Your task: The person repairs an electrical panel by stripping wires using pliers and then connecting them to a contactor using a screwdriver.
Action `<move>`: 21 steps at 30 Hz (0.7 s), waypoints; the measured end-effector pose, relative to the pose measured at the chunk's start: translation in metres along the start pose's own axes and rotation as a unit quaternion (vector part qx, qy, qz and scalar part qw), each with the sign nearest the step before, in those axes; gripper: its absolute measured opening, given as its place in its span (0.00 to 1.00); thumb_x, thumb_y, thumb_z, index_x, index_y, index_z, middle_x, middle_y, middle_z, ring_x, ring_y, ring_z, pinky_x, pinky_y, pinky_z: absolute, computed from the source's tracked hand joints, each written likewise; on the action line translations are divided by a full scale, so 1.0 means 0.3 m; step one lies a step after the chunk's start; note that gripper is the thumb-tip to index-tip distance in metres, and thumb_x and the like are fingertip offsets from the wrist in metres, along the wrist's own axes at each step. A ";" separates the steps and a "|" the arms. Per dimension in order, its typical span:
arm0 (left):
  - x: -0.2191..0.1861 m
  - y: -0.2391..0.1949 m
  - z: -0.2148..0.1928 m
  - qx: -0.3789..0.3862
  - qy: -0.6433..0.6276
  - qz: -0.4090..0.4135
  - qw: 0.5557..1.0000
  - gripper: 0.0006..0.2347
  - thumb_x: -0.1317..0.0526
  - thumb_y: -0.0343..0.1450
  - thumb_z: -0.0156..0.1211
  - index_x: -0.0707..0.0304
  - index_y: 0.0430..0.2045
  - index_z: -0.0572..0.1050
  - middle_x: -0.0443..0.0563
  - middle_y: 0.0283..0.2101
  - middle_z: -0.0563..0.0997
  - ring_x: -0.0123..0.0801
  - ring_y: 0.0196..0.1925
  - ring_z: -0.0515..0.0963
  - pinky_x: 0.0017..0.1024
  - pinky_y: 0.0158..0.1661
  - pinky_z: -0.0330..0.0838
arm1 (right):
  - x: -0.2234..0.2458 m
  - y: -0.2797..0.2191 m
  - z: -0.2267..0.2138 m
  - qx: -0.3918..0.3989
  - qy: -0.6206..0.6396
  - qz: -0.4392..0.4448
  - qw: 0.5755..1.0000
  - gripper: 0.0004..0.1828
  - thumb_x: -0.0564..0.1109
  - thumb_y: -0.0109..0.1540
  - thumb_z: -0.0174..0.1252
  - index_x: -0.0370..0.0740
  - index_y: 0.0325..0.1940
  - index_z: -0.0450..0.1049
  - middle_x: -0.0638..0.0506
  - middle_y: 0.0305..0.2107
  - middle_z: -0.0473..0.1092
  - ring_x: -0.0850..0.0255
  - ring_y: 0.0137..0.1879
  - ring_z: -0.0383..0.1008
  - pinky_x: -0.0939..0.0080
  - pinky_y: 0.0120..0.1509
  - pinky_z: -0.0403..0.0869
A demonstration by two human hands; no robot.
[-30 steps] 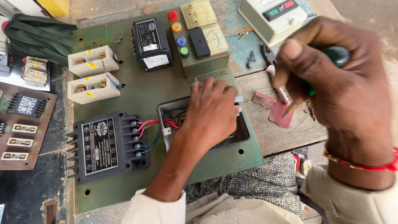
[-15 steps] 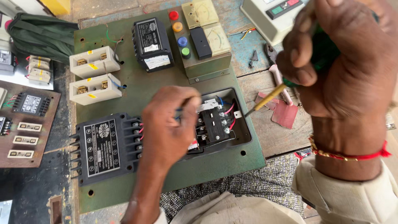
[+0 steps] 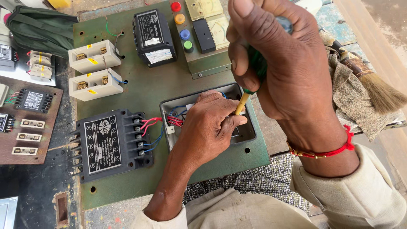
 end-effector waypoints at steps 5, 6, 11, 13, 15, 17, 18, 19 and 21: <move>-0.009 -0.005 -0.006 -0.014 -0.006 0.004 1.000 0.07 0.67 0.66 0.70 0.69 0.34 0.79 0.55 0.30 0.80 0.44 0.39 0.78 0.39 0.49 0.71 | -0.013 -0.011 0.001 0.018 -0.019 0.000 1.000 0.17 0.53 0.75 0.58 0.35 0.42 0.75 0.50 0.29 0.70 0.67 0.27 0.67 0.68 0.25 0.61; -0.003 -0.004 -0.006 -0.006 -0.001 -0.009 1.000 0.07 0.67 0.66 0.70 0.69 0.34 0.79 0.56 0.29 0.79 0.45 0.38 0.78 0.39 0.48 0.71 | -0.010 -0.013 0.003 0.022 -0.034 -0.001 0.999 0.19 0.55 0.75 0.56 0.35 0.42 0.74 0.50 0.27 0.69 0.67 0.26 0.66 0.67 0.26 0.61; 0.009 -0.014 -0.004 -0.007 -0.006 -0.016 1.000 0.08 0.67 0.67 0.69 0.68 0.37 0.80 0.55 0.33 0.81 0.45 0.44 0.79 0.39 0.50 0.72 | -0.006 -0.037 0.018 0.008 -0.083 0.007 0.997 0.31 0.64 0.78 0.43 0.33 0.46 0.72 0.47 0.25 0.69 0.66 0.25 0.62 0.67 0.31 0.62; 0.013 -0.019 -0.002 -0.006 -0.013 -0.012 1.000 0.08 0.68 0.67 0.67 0.67 0.38 0.80 0.54 0.36 0.83 0.46 0.49 0.79 0.38 0.50 0.73 | -0.003 -0.045 0.023 -0.006 -0.099 0.012 0.995 0.32 0.65 0.79 0.41 0.32 0.48 0.72 0.47 0.26 0.68 0.65 0.26 0.62 0.67 0.31 0.62; 0.014 -0.024 -0.003 -0.011 -0.008 0.001 1.000 0.08 0.67 0.68 0.67 0.67 0.39 0.80 0.54 0.37 0.83 0.47 0.51 0.78 0.40 0.53 0.72 | 0.004 -0.051 0.026 -0.015 -0.118 0.011 0.993 0.32 0.65 0.78 0.40 0.32 0.48 0.71 0.47 0.26 0.68 0.65 0.26 0.61 0.66 0.31 0.62; 0.015 -0.026 -0.002 -0.013 -0.005 0.008 1.000 0.08 0.66 0.68 0.67 0.67 0.39 0.80 0.54 0.38 0.83 0.48 0.52 0.78 0.40 0.54 0.72 | 0.012 -0.056 0.033 -0.014 -0.135 0.005 0.991 0.32 0.65 0.79 0.40 0.32 0.48 0.71 0.48 0.26 0.68 0.66 0.26 0.60 0.67 0.31 0.62; 0.016 -0.026 -0.001 -0.013 -0.005 0.008 1.000 0.08 0.66 0.69 0.68 0.66 0.39 0.80 0.54 0.38 0.83 0.48 0.52 0.78 0.41 0.54 0.72 | 0.015 -0.058 0.038 -0.013 -0.142 0.002 0.990 0.32 0.65 0.79 0.40 0.31 0.48 0.71 0.48 0.26 0.68 0.66 0.26 0.60 0.67 0.31 0.62; 0.016 -0.026 0.000 -0.013 -0.005 0.009 1.000 0.08 0.66 0.69 0.68 0.66 0.40 0.80 0.54 0.38 0.83 0.49 0.52 0.77 0.41 0.54 0.72 | 0.018 -0.061 0.042 -0.013 -0.150 -0.001 0.989 0.32 0.64 0.79 0.39 0.31 0.48 0.71 0.48 0.26 0.68 0.66 0.26 0.60 0.67 0.31 0.62; 0.021 -0.028 0.002 -0.005 0.002 -0.004 1.000 0.08 0.66 0.69 0.67 0.65 0.40 0.80 0.54 0.35 0.83 0.49 0.52 0.78 0.41 0.53 0.72 | 0.022 -0.063 0.051 -0.015 -0.158 -0.005 0.987 0.32 0.64 0.79 0.39 0.32 0.48 0.72 0.49 0.26 0.67 0.67 0.26 0.60 0.66 0.33 0.62</move>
Point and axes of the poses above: each hand's wrist, its own y-axis towards the middle knuckle, its own z-axis out of the palm, x = y × z, the point moved 6 cm from there along y, towards the middle knuckle
